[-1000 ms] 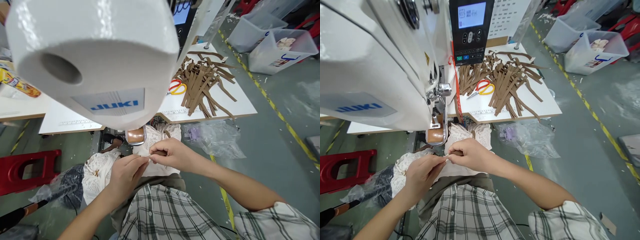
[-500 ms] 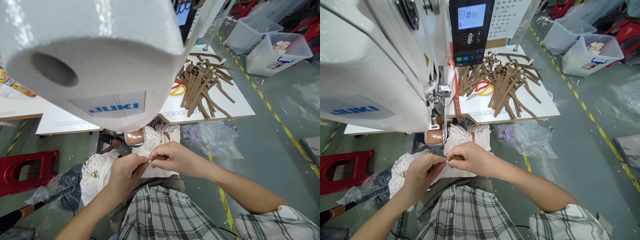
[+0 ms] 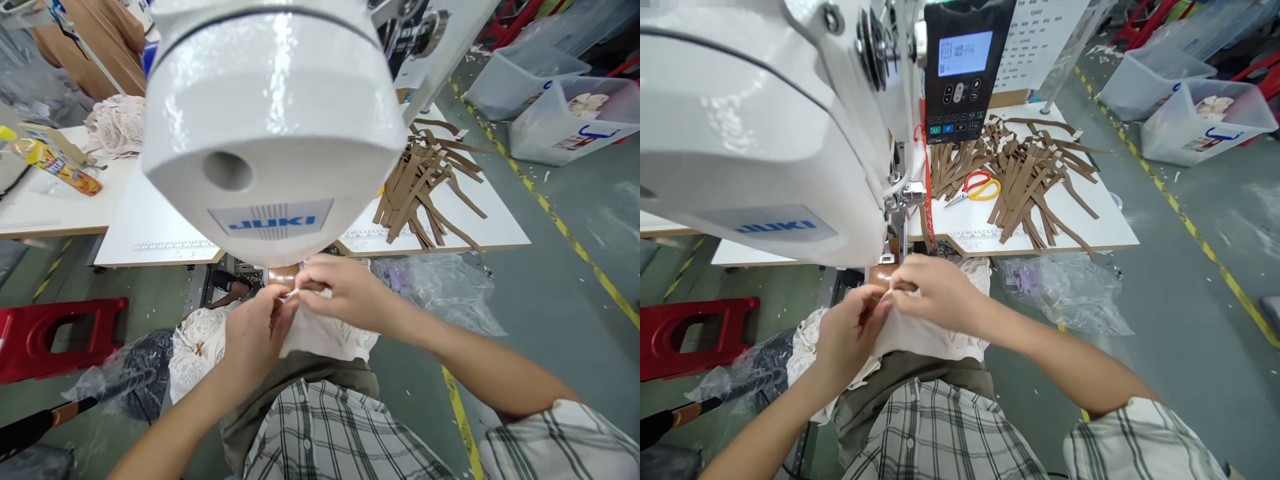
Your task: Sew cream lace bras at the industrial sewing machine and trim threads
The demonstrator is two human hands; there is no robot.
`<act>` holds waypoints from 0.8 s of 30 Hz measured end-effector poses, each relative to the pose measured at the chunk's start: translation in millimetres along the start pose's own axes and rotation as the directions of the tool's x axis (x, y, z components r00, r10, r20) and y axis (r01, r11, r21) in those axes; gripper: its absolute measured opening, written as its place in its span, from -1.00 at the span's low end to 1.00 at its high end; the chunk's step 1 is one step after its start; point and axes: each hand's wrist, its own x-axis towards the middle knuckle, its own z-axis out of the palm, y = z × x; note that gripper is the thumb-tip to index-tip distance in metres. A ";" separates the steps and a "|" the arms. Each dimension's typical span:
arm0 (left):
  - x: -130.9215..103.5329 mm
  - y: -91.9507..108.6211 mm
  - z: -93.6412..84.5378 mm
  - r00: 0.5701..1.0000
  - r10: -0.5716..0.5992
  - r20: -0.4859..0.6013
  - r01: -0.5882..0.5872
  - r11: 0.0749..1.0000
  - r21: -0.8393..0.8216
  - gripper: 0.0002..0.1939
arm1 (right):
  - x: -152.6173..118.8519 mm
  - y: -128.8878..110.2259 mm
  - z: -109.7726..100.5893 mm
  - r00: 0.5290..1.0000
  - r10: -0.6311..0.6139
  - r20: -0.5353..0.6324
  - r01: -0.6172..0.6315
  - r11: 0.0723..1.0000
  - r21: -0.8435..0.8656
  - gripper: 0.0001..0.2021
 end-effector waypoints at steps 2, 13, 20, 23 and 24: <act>3.8 -15.1 -2.2 0.981 0.181 -0.075 -0.164 0.968 0.187 -0.84 | 17.5 -2.0 -9.1 0.994 0.074 0.086 -0.073 0.997 -0.011 -0.79; 12.5 -49.6 -10.1 0.824 0.550 0.132 -0.546 0.712 0.442 -0.55 | 22.4 -6.1 -8.0 0.994 0.084 0.076 -0.069 0.980 -0.186 -0.77; 15.4 -30.6 -18.8 0.903 0.405 0.143 -0.420 0.762 0.493 -0.67 | -10.4 16.7 33.2 0.878 -0.211 -0.429 0.039 0.926 -0.376 -0.80; 25.2 -46.0 -24.4 0.805 0.544 0.236 -0.586 0.669 0.457 -0.59 | -15.6 19.8 46.0 0.870 -0.182 -0.458 0.043 0.954 -0.297 -0.80; 28.1 -51.0 -25.8 0.768 0.581 0.268 -0.633 0.629 0.452 -0.56 | -17.2 20.8 50.1 0.890 -0.135 -0.436 0.032 0.972 -0.235 -0.79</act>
